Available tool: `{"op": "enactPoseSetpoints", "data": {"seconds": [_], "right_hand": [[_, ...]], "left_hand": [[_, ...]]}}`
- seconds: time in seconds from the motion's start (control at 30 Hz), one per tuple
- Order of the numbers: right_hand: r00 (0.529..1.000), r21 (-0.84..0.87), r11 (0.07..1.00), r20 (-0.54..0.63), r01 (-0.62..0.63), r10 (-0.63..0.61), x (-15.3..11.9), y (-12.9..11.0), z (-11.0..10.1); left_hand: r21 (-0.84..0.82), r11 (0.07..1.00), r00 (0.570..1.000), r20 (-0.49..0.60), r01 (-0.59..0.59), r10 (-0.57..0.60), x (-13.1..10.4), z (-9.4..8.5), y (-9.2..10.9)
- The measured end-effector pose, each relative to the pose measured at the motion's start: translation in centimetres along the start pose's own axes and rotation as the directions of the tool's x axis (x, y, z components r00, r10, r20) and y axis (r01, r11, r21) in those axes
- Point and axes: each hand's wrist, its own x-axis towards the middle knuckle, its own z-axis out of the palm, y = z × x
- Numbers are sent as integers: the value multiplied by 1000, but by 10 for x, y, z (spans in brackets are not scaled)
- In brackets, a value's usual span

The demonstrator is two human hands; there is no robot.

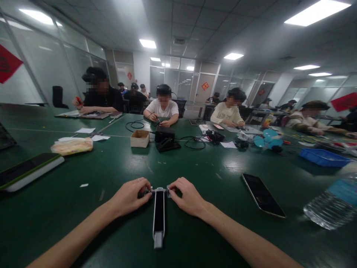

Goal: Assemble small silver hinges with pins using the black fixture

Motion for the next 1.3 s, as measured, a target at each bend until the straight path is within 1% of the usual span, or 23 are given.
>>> {"op": "enactPoseSetpoints", "data": {"seconds": [0.17,0.27,0.37,0.43,0.57,0.6,0.67,0.73,0.8,0.87,0.93,1.0,1.1,1.17,1.23,1.27,1.3], "right_hand": [[1000,1,1000,12,-7,7,0,0,-1],[1000,8,1000,17,-7,7,0,0,0],[1000,13,1000,10,-5,5,0,2,1],[1000,20,1000,-18,-3,4,0,4,1],[991,8,1000,-131,-25,26,0,2,-3],[989,-3,999,-141,-39,39,-1,-2,-4],[991,-35,995,-101,-91,88,-3,-18,-5],[986,-99,981,4,-165,167,-3,-41,-1],[967,-241,949,103,-205,235,0,-65,7],[947,-356,905,128,-233,294,6,-82,16],[935,-410,879,139,-245,325,12,-89,21],[938,-412,878,128,-244,321,17,-85,21],[949,-339,903,75,-264,306,17,-63,11],[941,-283,904,10,-321,337,14,-40,-1],[922,-274,882,-71,-384,380,10,-11,-17],[903,-299,852,-129,-430,410,9,5,-26],[871,-333,805,-191,-492,453,8,22,-36]], "left_hand": [[-31,999,999,-51,-18,16,0,-1,0],[-27,1000,1000,-25,-8,7,0,0,-2],[-48,998,999,-10,-35,34,0,0,-1],[-60,997,998,-50,-48,45,-1,-1,1],[-64,996,989,-142,-56,46,-1,-5,3],[-62,996,987,-152,-61,51,0,-5,2],[-51,996,985,-161,-67,58,0,-5,-2],[-38,997,984,-170,-64,57,0,-4,-6],[-32,998,981,-189,-58,51,0,-3,-10],[-34,998,977,-206,-57,49,-1,-3,-13],[-26,999,976,-217,-40,34,-2,-4,-15],[-14,1000,972,-233,-15,12,-2,-5,-18],[-6,1000,963,-268,9,-11,-2,-7,-23],[-10,1000,960,-281,18,-20,-2,-8,-26],[-17,1000,959,-281,23,-26,-2,-8,-28],[-21,1000,960,-278,23,-28,-2,-7,-29],[-24,999,961,-274,23,-29,-2,-7,-29]]}}
